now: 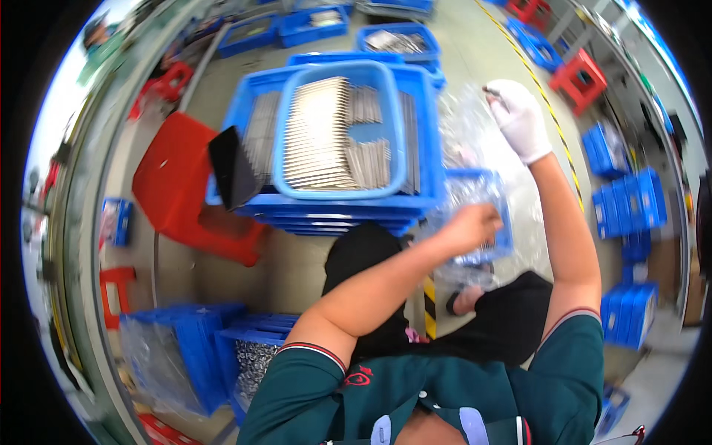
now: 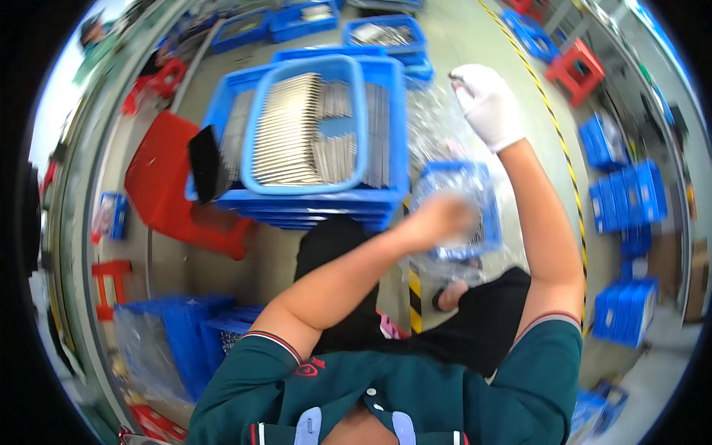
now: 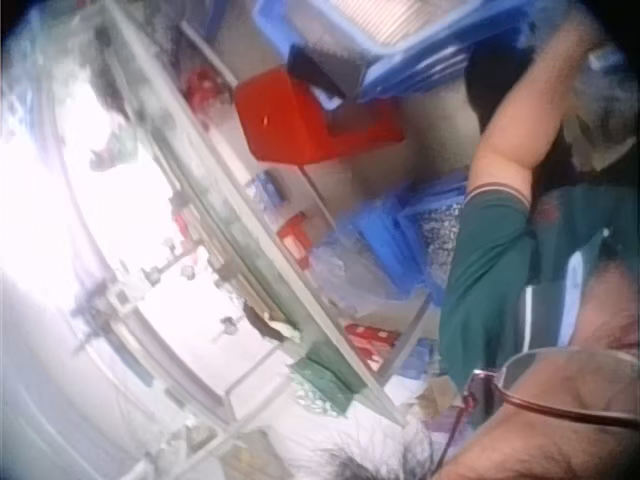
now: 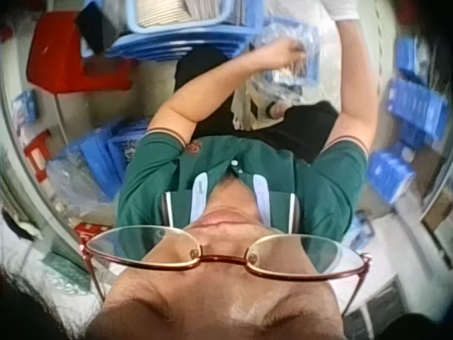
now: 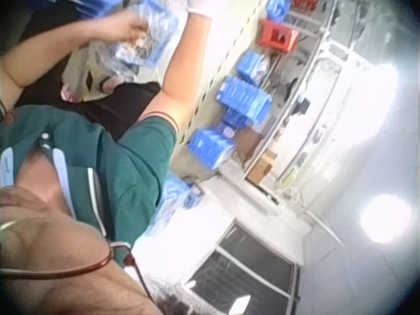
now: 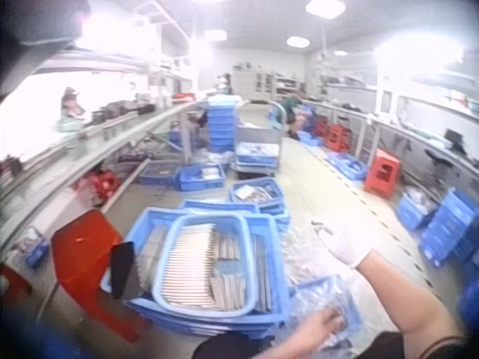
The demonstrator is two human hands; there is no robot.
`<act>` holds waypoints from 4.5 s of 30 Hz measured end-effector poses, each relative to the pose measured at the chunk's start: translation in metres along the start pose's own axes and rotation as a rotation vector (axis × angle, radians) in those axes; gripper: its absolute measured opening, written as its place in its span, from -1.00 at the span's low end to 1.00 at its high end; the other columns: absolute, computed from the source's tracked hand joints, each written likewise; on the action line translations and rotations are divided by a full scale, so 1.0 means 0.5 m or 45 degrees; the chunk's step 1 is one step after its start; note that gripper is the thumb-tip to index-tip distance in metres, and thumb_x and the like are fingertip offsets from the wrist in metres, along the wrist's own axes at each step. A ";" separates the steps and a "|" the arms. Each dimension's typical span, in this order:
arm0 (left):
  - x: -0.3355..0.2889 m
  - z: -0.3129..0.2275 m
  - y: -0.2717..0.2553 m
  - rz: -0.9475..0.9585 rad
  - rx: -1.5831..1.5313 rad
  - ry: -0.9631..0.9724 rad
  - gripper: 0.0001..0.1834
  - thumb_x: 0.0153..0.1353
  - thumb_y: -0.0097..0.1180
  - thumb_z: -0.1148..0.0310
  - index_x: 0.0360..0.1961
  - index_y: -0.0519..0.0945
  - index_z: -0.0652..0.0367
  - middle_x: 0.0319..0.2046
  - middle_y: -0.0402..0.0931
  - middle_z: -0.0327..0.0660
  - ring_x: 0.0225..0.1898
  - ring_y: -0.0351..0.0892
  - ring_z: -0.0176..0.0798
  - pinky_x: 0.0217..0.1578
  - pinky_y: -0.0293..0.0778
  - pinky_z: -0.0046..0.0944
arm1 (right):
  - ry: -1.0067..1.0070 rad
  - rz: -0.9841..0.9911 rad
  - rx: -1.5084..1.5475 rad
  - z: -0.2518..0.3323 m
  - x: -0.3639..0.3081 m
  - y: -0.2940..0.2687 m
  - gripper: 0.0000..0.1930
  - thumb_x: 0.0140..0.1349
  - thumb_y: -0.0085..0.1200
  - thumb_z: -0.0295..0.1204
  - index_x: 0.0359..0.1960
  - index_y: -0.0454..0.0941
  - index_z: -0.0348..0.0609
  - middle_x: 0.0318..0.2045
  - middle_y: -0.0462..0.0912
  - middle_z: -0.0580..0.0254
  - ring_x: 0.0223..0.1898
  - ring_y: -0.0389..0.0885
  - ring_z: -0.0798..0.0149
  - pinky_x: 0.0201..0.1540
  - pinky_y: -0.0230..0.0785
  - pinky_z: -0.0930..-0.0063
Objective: The person sits on a red stool in a factory setting, handling small cylindrical metal parts. They pick up handfuls of parts from a plastic bag, inspect them, and place them into a blue plastic crate. The person repeats this process of picking, inspecting, and placing parts throughout the video.
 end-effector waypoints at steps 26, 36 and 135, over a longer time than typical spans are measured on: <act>0.063 0.010 0.019 -0.300 -0.506 -0.171 -0.78 0.33 -0.04 0.38 -0.15 0.50 0.35 -0.46 0.50 -0.16 -0.47 0.44 -0.38 -0.37 0.41 -0.38 | 1.548 1.319 0.159 -0.280 -0.940 0.380 -0.63 0.18 -0.15 -0.26 -0.01 0.56 0.06 0.00 0.55 0.00 -0.03 0.57 0.01 0.00 0.40 0.22; 0.066 0.013 0.028 -0.288 -0.451 -0.217 -0.77 0.33 -0.04 0.38 -0.15 0.48 0.36 -0.47 0.49 -0.15 -0.47 0.43 -0.37 -0.40 0.40 -0.38 | 1.474 1.427 -0.045 -0.302 -1.027 0.439 -0.69 0.08 -0.06 -0.35 -0.23 0.66 -0.15 -0.19 0.65 0.01 -0.13 0.63 0.03 -0.09 0.45 0.21; 0.042 -0.005 -0.006 -0.203 -0.500 -0.205 -0.73 0.33 -0.03 0.29 -0.18 0.51 0.32 -0.46 0.51 -0.20 -0.42 0.43 -0.42 -0.35 0.35 -0.45 | 1.109 1.718 0.141 -0.305 -0.938 0.429 -0.59 0.14 -0.02 -0.30 0.07 0.51 0.01 0.01 0.57 0.11 0.03 0.54 0.10 0.07 0.36 0.29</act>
Point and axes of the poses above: each hand's wrist, its own x-axis towards the middle knuckle, its own y-axis out of the palm, z = x × y, the point moved 8 cm from there along x, towards the middle knuckle
